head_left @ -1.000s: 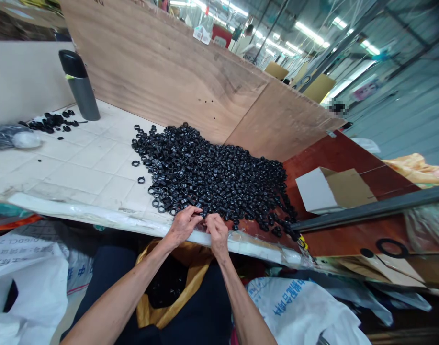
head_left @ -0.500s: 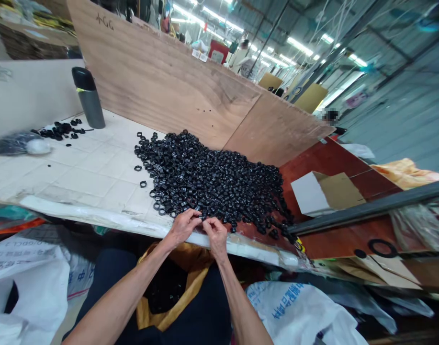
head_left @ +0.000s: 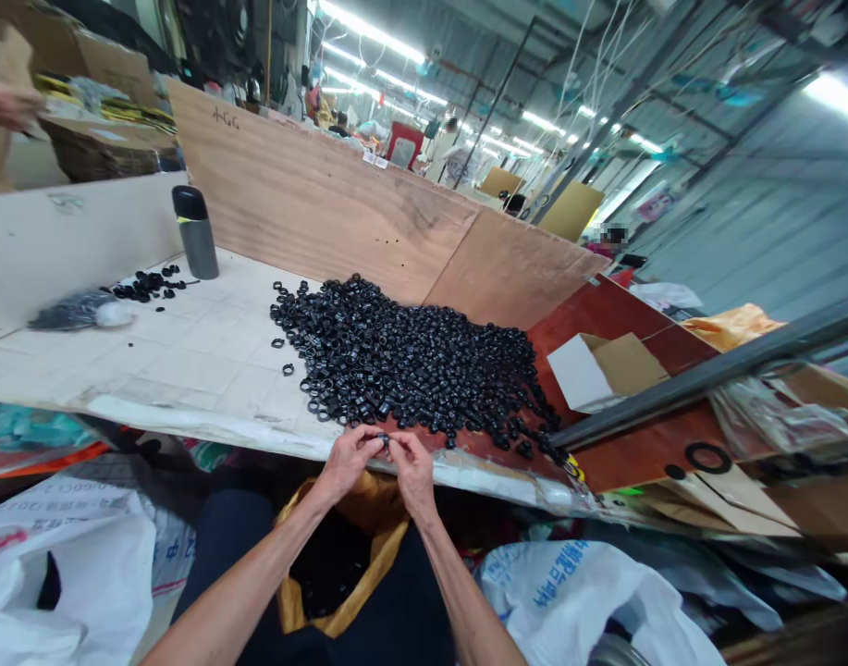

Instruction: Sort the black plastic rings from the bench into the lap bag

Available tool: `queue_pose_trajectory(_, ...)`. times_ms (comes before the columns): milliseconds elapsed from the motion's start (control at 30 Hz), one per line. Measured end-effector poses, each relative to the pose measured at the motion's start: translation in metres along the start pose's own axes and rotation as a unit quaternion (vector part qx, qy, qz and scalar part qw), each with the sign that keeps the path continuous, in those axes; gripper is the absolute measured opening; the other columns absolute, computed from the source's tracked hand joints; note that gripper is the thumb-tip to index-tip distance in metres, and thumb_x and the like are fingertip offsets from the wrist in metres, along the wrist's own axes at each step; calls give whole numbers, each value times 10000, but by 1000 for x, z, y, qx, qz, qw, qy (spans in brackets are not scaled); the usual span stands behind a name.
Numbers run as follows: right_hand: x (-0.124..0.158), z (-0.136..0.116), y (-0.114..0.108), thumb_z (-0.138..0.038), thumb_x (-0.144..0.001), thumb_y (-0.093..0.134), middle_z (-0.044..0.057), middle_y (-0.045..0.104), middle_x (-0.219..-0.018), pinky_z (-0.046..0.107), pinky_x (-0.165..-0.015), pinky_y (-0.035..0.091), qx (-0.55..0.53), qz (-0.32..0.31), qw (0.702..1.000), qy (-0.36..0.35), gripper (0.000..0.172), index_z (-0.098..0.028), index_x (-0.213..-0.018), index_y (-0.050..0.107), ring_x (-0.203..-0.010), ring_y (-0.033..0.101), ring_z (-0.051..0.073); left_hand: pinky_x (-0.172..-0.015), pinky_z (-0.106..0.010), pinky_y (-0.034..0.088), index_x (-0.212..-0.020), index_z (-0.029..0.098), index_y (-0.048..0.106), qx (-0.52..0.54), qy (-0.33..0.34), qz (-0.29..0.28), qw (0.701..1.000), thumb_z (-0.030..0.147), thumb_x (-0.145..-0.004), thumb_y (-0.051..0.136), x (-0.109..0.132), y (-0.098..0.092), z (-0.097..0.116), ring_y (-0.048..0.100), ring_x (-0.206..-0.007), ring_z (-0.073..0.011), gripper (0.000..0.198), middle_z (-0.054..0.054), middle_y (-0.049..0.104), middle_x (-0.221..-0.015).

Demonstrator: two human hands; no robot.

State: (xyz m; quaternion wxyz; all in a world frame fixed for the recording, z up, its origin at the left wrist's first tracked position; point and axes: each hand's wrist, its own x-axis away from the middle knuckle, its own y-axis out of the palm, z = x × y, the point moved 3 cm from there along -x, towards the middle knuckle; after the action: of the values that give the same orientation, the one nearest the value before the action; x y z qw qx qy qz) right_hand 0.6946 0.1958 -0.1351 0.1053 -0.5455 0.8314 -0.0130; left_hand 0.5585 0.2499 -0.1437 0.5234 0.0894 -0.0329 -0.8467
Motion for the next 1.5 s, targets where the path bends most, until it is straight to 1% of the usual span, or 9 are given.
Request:
queue_pose_trajectory(167,22,3,2,-422,-882,645,35,707,-889,316,-730,567,-44,-45,998,23,238,-215,-992,685,-749,667,191,-820,-342,595,-994,185,692,26,-19,-10,999,365,-860,648,26,0,1,715,-834,-188,229,-46,751,-937)
queue_pose_trajectory(333,34,-4,-5,-399,-897,625,8,668,-737,282,-666,529,27,-35,999,16,209,-206,-892,706,-673,633,174,-822,-337,573,-980,177,699,25,-31,-4,999,361,-847,663,41,5,-1,696,-832,-192,230,-42,747,-907)
queue_pose_trajectory(500,41,-8,-7,-383,-898,622,48,698,-932,294,-753,541,39,-61,997,-17,220,-202,-989,710,-825,666,193,-799,-313,557,-996,164,701,72,-69,10,995,378,-830,669,48,8,-5,687,-811,-188,274,-45,744,-916)
queue_pose_trajectory(667,44,1,-9,-435,-936,559,-24,590,-586,259,-582,482,83,-66,993,48,278,-190,-932,690,-543,574,150,-831,-305,540,-976,184,729,2,-40,54,998,361,-816,678,53,7,-3,676,-878,-202,244,-46,750,-952)
queue_pose_trajectory(833,49,-8,-4,-392,-918,580,57,689,-904,275,-664,514,99,-75,992,-27,251,-201,-1025,702,-741,650,180,-789,-308,558,-1031,160,710,89,-95,30,991,406,-851,663,58,8,-10,687,-806,-188,308,-58,750,-945)
queue_pose_trajectory(1033,54,0,8,-426,-931,530,-37,557,-502,258,-584,471,66,-75,990,104,298,-182,-809,649,-490,566,146,-907,-342,536,-989,207,732,-71,4,72,995,348,-833,674,65,-6,-12,689,-946,-219,218,-49,749,-1007)
queue_pose_trajectory(1233,60,-7,10,-384,-867,628,9,658,-718,241,-574,447,59,-63,994,73,216,-187,-924,695,-590,588,138,-775,-314,585,-1075,181,688,28,-90,24,995,399,-905,617,68,-2,-31,714,-821,-198,285,-48,755,-942)
queue_pose_trajectory(1367,65,6,19,-370,-814,675,-44,518,-525,220,-490,404,-104,-32,964,244,220,-165,-746,634,-462,473,98,-855,-331,585,-1063,203,685,-135,46,45,989,298,-936,580,74,-7,-33,708,-927,-203,190,-59,738,-1028)
queue_pose_trajectory(1500,71,20,22,-188,-819,654,-52,475,-501,177,-453,387,-236,-25,860,451,180,-144,-664,573,-423,398,54,-964,-371,567,-1249,211,614,-305,257,-42,916,133,-966,476,87,-16,-36,652,-1130,-219,324,-101,690,-1194)
